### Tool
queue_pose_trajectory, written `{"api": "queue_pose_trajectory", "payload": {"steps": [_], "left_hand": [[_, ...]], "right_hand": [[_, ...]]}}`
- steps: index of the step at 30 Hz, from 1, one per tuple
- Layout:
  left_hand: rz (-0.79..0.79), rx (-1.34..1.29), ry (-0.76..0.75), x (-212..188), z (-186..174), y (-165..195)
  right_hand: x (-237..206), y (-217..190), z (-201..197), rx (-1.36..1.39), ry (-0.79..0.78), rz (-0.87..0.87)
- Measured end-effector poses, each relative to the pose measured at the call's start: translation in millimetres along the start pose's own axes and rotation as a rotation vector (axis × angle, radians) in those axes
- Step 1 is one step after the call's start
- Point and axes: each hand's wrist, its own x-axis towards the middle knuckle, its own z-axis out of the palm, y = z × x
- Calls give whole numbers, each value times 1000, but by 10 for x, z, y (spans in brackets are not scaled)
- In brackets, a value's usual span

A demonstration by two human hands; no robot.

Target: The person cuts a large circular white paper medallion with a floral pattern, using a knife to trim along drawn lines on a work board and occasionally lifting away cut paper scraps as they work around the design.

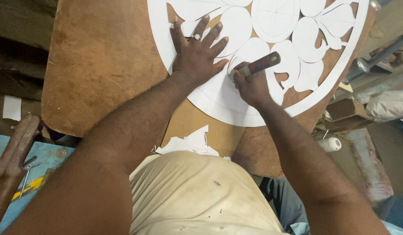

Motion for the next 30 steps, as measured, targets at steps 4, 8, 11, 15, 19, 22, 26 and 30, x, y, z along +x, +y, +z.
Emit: {"api": "queue_pose_trajectory", "payload": {"steps": [4, 8, 11, 15, 19, 22, 26, 30], "left_hand": [[-12, -5, -20, 15, -42, 13], [2, 2, -6, 23, -84, 37], [-4, -11, -2, 35, -134, 41], [7, 16, 7, 54, -216, 82], [34, 43, -16, 63, -282, 127], [107, 86, 30, 34, -310, 172], [231, -17, 54, -98, -363, 320], [323, -80, 95, -190, -413, 450]], "right_hand": [[-10, 34, -56, -11, -51, -8], [-12, 107, -114, -112, -90, -134], [15, 150, -151, -183, -106, -269], [-12, 189, -185, -203, -86, -293], [-127, 263, -106, 112, 74, 11], [-175, 352, -33, 246, 198, -117], [-126, 438, -29, 348, 268, -112], [-108, 451, -44, 490, 285, -80]]}}
